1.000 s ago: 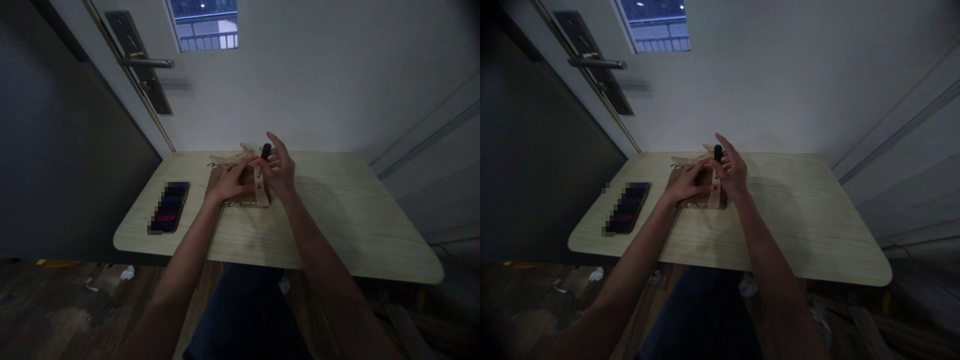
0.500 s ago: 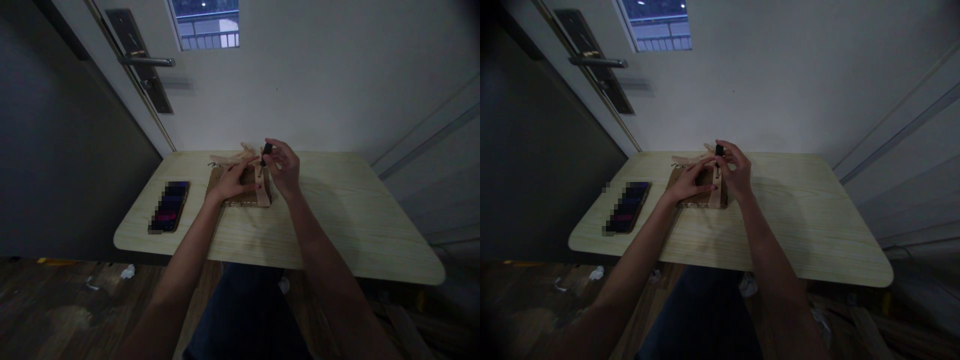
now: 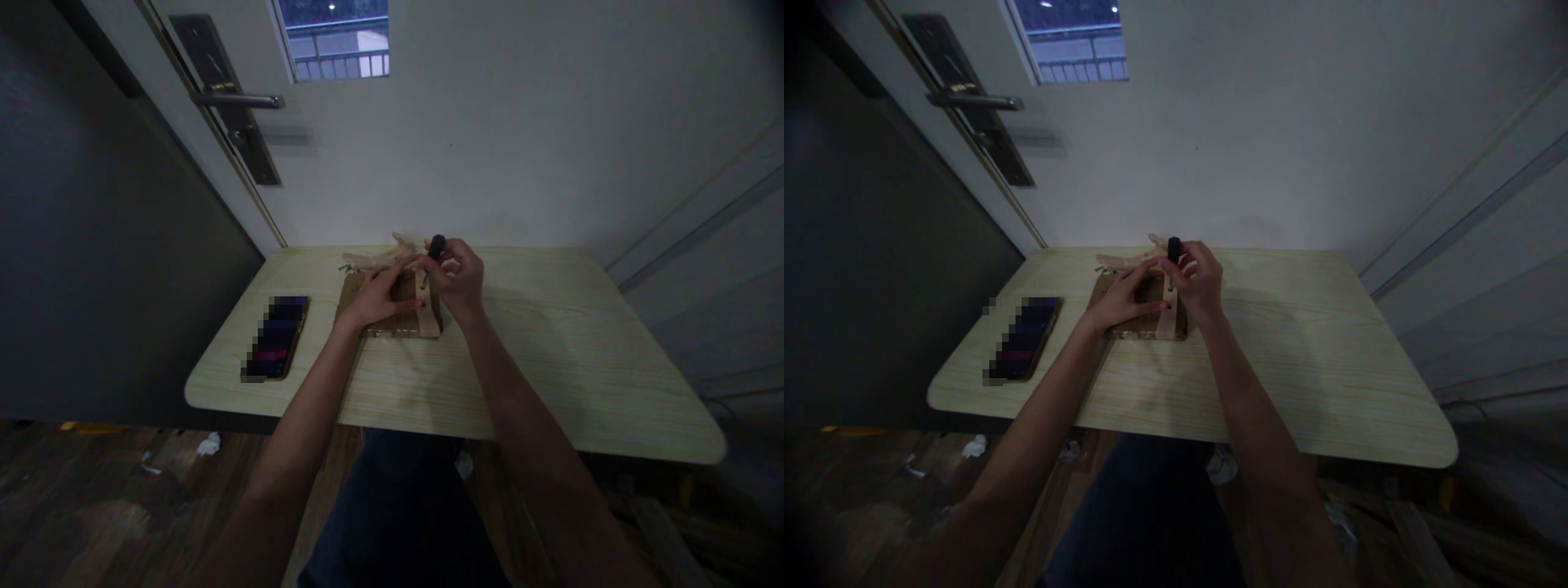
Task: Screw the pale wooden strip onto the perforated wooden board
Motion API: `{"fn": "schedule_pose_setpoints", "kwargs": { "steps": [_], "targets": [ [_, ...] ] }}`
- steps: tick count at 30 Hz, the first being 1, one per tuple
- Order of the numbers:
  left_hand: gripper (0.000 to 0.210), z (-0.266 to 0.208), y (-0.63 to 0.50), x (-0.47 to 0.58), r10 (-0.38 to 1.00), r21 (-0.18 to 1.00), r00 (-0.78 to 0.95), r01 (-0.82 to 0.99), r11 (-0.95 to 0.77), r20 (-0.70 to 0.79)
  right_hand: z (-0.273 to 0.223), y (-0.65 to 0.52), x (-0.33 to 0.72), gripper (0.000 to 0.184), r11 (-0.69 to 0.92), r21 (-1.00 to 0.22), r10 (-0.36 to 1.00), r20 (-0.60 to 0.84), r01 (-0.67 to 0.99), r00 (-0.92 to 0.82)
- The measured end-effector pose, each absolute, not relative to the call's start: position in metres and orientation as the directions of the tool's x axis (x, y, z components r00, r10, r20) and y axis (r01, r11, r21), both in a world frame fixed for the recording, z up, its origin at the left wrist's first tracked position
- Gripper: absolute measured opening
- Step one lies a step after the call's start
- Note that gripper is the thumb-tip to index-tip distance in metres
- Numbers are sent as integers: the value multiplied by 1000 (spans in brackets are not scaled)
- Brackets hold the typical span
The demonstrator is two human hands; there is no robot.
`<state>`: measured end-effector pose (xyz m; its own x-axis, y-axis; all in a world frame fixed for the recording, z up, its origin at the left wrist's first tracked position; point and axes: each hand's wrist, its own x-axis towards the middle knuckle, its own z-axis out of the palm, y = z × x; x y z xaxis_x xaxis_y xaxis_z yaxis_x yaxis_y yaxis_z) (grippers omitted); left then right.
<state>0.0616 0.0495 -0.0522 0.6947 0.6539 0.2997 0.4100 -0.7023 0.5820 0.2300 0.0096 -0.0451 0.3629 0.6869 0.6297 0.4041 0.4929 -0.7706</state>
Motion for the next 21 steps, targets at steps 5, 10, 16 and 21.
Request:
{"fn": "schedule_pose_setpoints", "kwargs": {
  "steps": [5, 10, 16, 21],
  "targets": [
    [89, -52, 49, 62, 641, 577, 700, 396, -715, 315, -45, 4, 227, 38, 473, -780, 730, 607, 409, 314],
    [84, -50, 47, 62, 628, 574, 706, 379, -726, 328, -42, -2, 227, 48, 523, -773, 733, 623, 359, 275],
    [87, -51, 48, 62, 636, 574, 697, 388, -722, 329, -44, 2, 229, 36, 534, -759, 716, 640, 374, 277],
    [88, -53, 49, 62, 636, 561, 695, 394, -728, 337, -44, 4, 230, 41, 549, -731, 662, 676, 406, 322]
  ]
}}
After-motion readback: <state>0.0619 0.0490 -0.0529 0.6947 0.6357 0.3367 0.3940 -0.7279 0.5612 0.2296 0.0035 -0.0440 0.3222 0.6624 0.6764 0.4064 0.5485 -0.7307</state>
